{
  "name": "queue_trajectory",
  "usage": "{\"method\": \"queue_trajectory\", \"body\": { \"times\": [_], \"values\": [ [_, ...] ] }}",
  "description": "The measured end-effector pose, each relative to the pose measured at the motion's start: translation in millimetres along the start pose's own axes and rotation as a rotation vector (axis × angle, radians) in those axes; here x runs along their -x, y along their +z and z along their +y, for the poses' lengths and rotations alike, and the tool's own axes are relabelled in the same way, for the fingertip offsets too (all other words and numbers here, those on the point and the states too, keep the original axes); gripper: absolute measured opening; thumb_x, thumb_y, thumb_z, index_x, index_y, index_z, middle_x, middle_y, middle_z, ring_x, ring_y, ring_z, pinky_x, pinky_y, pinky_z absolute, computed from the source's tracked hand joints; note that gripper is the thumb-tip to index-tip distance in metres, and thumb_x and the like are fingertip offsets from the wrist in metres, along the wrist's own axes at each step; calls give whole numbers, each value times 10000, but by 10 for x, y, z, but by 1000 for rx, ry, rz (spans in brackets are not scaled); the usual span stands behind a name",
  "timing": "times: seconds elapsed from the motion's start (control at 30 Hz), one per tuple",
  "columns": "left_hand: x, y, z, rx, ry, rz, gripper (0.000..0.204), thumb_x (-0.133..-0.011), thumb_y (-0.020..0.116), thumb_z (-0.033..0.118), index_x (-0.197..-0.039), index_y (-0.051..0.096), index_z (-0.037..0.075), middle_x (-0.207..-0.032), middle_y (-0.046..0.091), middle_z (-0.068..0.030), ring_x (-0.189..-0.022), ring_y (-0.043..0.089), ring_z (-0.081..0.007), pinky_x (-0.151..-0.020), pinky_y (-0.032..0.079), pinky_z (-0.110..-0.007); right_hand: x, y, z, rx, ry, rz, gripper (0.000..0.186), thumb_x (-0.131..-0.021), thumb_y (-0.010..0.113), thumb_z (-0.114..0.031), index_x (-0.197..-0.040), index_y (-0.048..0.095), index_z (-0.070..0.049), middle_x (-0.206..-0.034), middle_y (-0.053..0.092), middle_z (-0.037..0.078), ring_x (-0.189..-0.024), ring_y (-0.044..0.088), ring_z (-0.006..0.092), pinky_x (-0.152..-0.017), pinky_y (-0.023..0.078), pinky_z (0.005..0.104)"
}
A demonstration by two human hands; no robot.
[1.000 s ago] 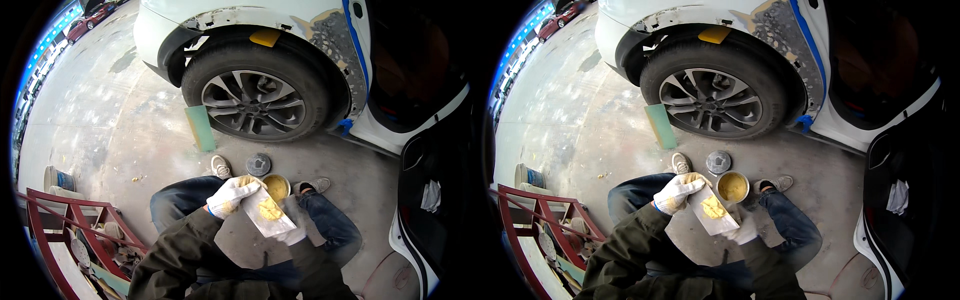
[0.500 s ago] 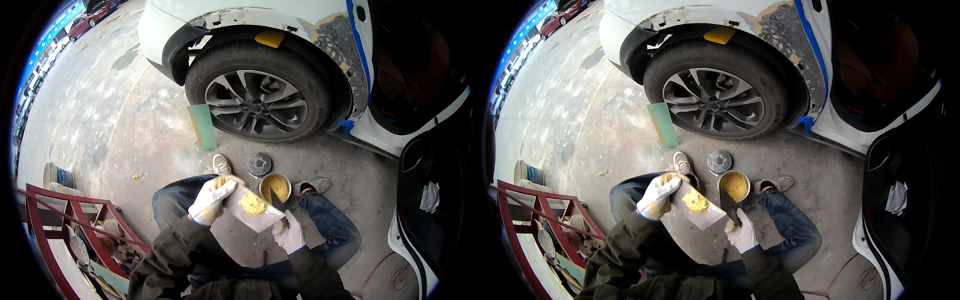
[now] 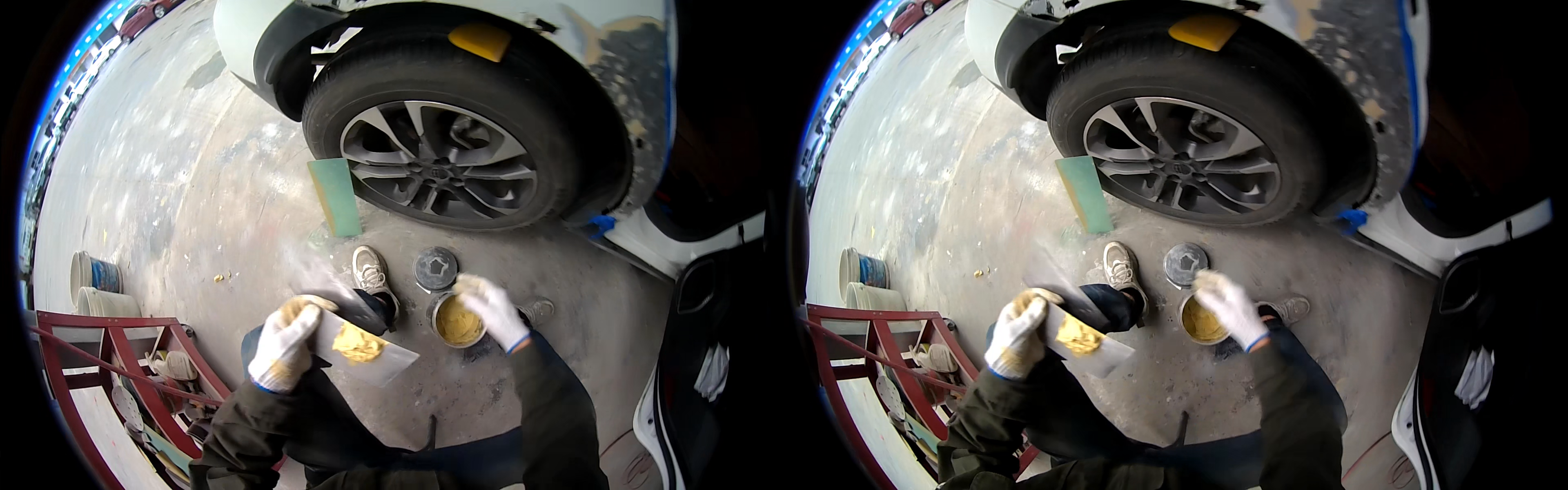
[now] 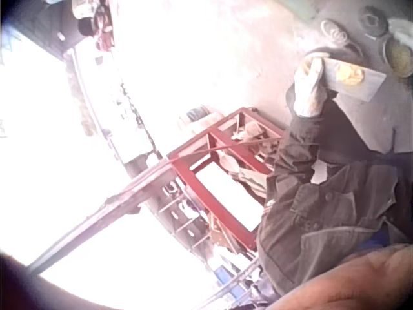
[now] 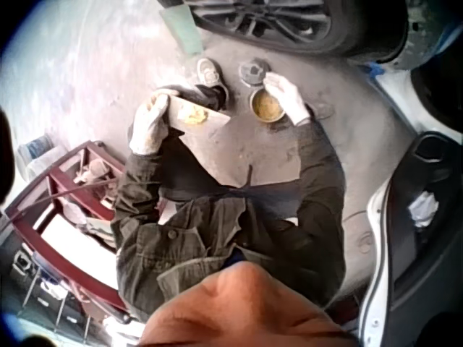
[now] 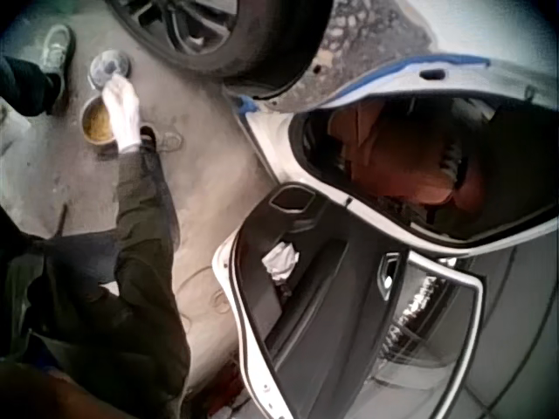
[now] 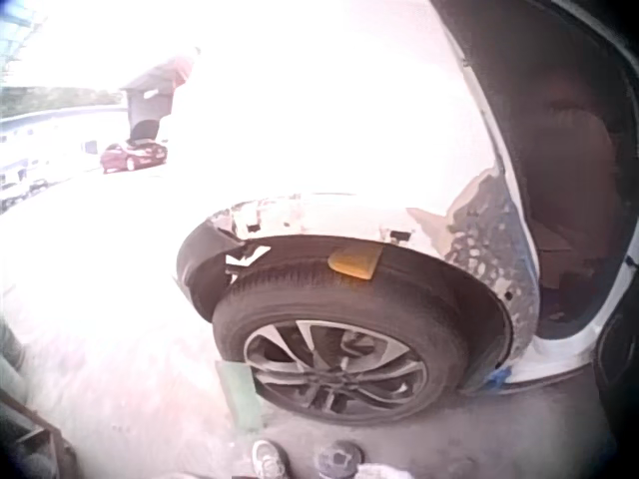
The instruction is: The person prepares and applies body filler to a damaged area on a white car's front wheel arch. They mix the filler with a hardener on a metal sheet, then use a spreader to apply and smooth the compound over the sanded surface.
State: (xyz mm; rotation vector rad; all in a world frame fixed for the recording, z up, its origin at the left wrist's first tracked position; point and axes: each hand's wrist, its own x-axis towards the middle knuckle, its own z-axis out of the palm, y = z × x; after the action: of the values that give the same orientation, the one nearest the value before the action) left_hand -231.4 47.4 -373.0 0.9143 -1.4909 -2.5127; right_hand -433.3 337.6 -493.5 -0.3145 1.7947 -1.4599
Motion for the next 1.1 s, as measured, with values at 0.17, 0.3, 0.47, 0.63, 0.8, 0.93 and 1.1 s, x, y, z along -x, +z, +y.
{"method": "queue_trajectory", "body": {
  "times": [0.17, 0.3, 0.47, 0.63, 0.8, 0.93, 1.1],
  "values": [
    [-269, -73, 80, 110, 49, 194, 248, -922, 671, 215, -1020, 614, -6, -923, 652, -65, -812, 618, -141, -769, 493, -260, -1352, -650, 874, 706, 189, 37, 590, -881, 648, -381, -1312, 557, 12, -1291, 609, 224, -1207, 584, 339, -1025, 456, 377],
    [-245, 72, 139, 141, 55, 251, 231, -919, 664, 196, -979, 592, -15, -983, 644, -109, -844, 616, -159, -773, 496, -266, -2130, -641, 1589, 873, 281, 5, 693, -823, 674, -463, -1326, 556, -1, -1298, 593, 252, -1237, 546, 387, -1043, 436, 414],
    [-276, 17, 101, 184, 21, 291, 255, -904, 661, 158, -979, 622, -82, -980, 679, -198, -865, 663, -241, -822, 524, -325, -2449, -449, 2024, 593, 501, 17, 847, -801, 687, -494, -1404, 445, 50, -1341, 542, 288, -1204, 567, 381, -980, 471, 414],
    [-237, -57, 55, 225, 38, 300, 236, -901, 655, 143, -969, 622, -80, -977, 681, -204, -867, 670, -257, -829, 531, -348, -2436, -254, 1775, 453, 591, 71, 775, -838, 666, -483, -1373, 466, 41, -1240, 596, 227, -1007, 650, 298, -717, 565, 381],
    [-274, 55, 134, 226, 17, 275, 239, -896, 657, 141, -970, 621, -83, -986, 679, -197, -875, 661, -247, -835, 524, -348, -2434, -563, 1889, 455, 528, 95, 460, -907, 612, -401, -1155, 633, -14, -821, 649, 104, -689, 617, 233, -540, 499, 342],
    [-214, 72, 106, 194, 22, 265, 275, -907, 657, 179, -996, 620, -79, -1008, 674, -177, -896, 644, -217, -847, 505, -319, -2221, -389, 1558, -97, 597, 143, 215, -922, 664, -300, -986, 644, -96, -629, 515, 10, -450, 415, 89, -388, 330, 230],
    [-223, 117, 129, 185, 36, 204, 256, -926, 632, 181, -1031, 620, -51, -1032, 667, -131, -927, 623, -179, -866, 484, -296, -1961, -170, 1034, -417, 405, 139, 164, -921, 687, -234, -1010, 662, -98, -655, 510, -41, -485, 429, 52, -405, 305, 196]
  ]
}}
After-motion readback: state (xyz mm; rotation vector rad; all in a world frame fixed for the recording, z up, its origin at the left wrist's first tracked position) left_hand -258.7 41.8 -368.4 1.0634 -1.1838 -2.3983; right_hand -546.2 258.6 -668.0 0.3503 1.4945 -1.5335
